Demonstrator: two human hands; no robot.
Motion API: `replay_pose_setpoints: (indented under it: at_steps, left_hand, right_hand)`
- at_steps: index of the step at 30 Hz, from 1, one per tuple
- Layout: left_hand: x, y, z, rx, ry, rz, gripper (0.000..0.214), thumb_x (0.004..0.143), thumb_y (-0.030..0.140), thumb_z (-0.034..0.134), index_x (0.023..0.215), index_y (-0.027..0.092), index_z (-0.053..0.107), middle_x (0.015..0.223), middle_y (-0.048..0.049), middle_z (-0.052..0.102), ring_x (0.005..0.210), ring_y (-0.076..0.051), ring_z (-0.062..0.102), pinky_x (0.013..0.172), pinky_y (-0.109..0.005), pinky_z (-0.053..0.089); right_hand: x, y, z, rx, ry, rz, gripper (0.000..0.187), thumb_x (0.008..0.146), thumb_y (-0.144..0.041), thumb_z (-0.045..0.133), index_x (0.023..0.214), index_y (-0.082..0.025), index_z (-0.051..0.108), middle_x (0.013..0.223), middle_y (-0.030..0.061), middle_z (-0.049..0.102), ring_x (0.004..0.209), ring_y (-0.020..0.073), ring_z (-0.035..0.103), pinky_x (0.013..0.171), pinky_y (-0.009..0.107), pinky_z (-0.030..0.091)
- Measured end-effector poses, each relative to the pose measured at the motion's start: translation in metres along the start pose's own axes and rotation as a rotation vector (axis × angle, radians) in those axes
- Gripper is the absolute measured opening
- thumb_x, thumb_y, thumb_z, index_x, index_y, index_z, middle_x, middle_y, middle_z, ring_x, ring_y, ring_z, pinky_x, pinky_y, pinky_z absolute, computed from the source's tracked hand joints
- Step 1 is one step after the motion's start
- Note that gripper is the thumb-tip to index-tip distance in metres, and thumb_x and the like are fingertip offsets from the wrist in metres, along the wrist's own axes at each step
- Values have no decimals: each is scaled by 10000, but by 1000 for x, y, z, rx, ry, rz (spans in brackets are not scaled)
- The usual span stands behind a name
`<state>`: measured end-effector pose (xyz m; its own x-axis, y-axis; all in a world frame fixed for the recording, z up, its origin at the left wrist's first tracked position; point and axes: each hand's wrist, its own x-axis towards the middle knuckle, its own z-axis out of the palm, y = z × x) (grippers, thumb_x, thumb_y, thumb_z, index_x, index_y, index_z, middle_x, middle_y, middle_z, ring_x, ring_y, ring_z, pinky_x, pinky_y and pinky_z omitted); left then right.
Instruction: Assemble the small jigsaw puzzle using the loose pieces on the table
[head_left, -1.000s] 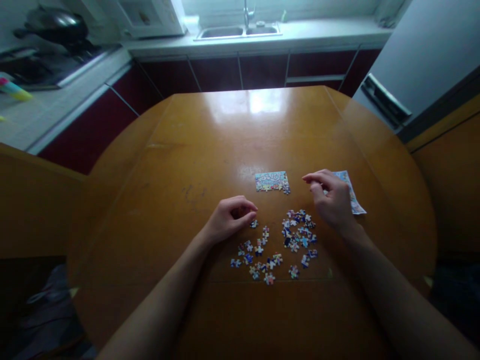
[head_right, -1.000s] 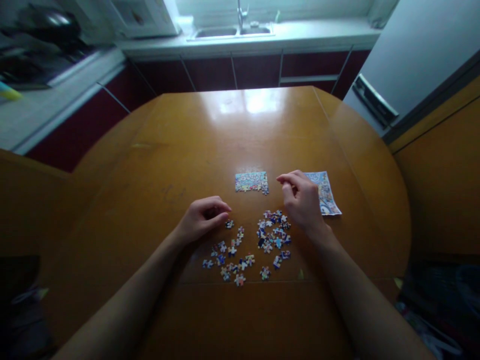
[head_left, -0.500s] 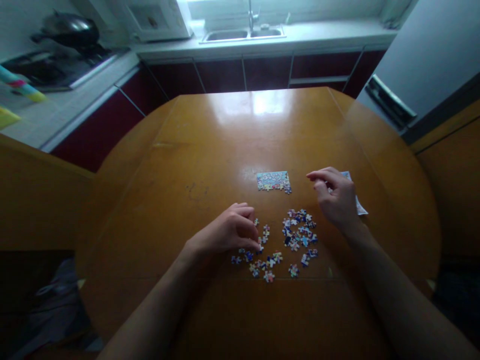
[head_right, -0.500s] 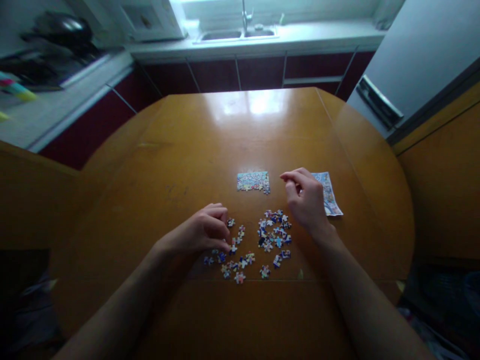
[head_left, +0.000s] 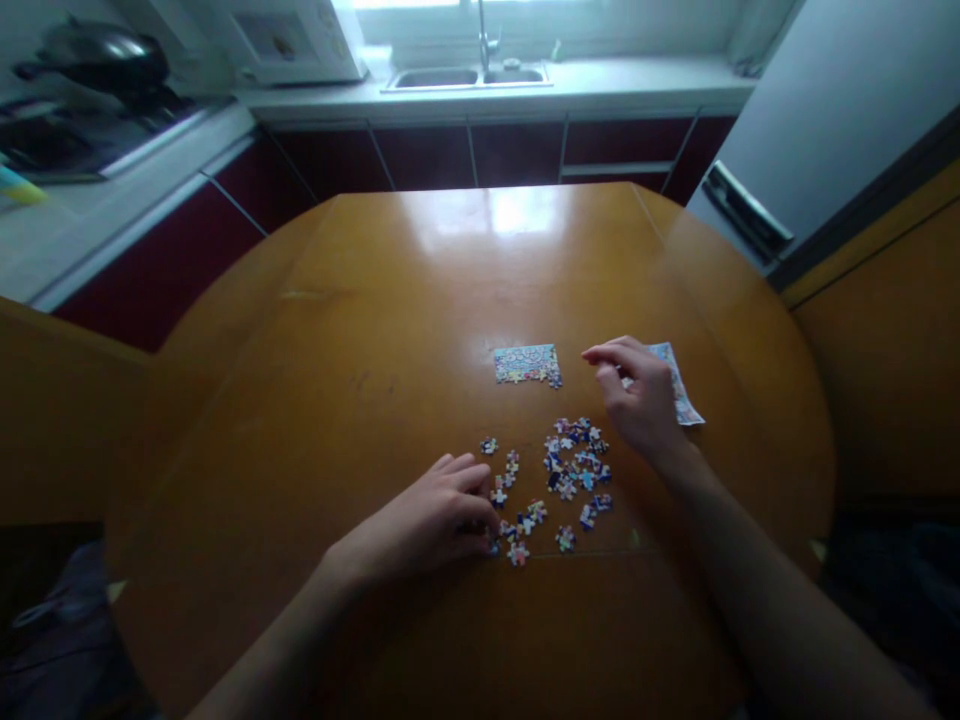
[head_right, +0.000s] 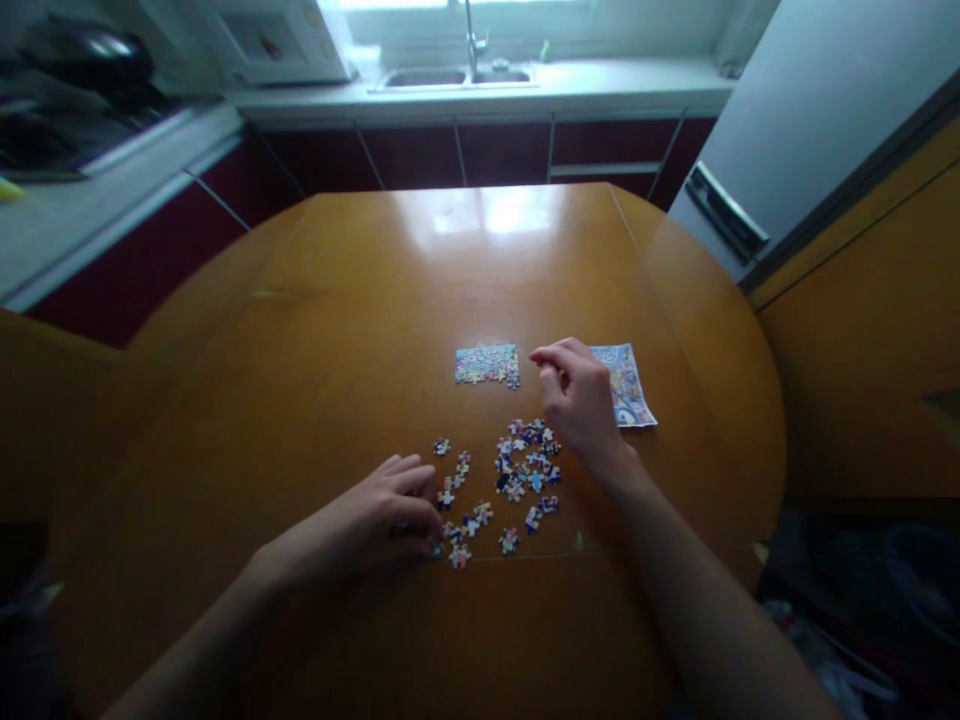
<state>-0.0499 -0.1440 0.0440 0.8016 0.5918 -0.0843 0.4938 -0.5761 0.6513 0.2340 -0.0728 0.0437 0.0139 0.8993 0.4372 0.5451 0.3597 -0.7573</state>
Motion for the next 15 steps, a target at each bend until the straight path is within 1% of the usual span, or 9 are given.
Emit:
replay_pose_setpoints:
  at_steps: [3,5,7,10,12,14,15]
  left_hand:
    - [1,0,0,5,-3,-30,69,874,338,714,935,311,735,969,-17,596,976,-199,503,851,-283,373]
    - [2,-1,0,12,-17,-42,81,886,319,700,963,323,727,1053,-18,603,1043,-207,501,894,-293,379]
    - [2,-1,0,13,-29,-45,88,889,301,697,971,321,719,1127,-16,600,1101,-215,493,937,-309,381]
    - [3,0,1,9,-12,-32,129,876,272,710,1001,301,703,1206,-25,588,1149,-223,485,960,-321,402]
    - [2,3,1,-1,13,-13,99,880,248,700,976,271,695,1189,-37,598,1124,-218,500,926,-311,430]
    - [3,4,-1,-27,16,8,18,905,231,661,906,239,677,1090,-39,629,1040,-198,532,875,-293,450]
    - [3,4,-3,-47,15,16,47,919,224,637,881,227,664,1027,-36,642,985,-184,548,846,-284,457]
  right_hand:
    - [-5,-6,6,39,-77,3,227,887,-152,471,889,-205,692,896,64,662,848,192,622,728,340,488]
    - [-8,-10,11,63,-119,-15,228,886,-139,467,891,-208,684,902,60,657,856,186,621,749,334,489]
    - [-11,-14,14,74,-165,-25,223,888,-135,468,901,-210,678,922,61,654,882,186,620,778,335,487]
    - [-15,-18,19,90,-224,-17,224,892,-133,463,920,-217,668,952,62,654,906,186,617,781,328,485]
    - [-17,-19,22,98,-253,-19,227,891,-130,461,933,-216,666,964,62,653,910,185,615,771,321,482]
    - [-19,-20,23,101,-272,-26,230,891,-130,461,941,-215,669,965,61,649,906,182,613,766,318,480]
    - [-19,-21,23,104,-281,-29,230,890,-129,464,942,-215,670,962,59,646,903,181,613,764,317,480]
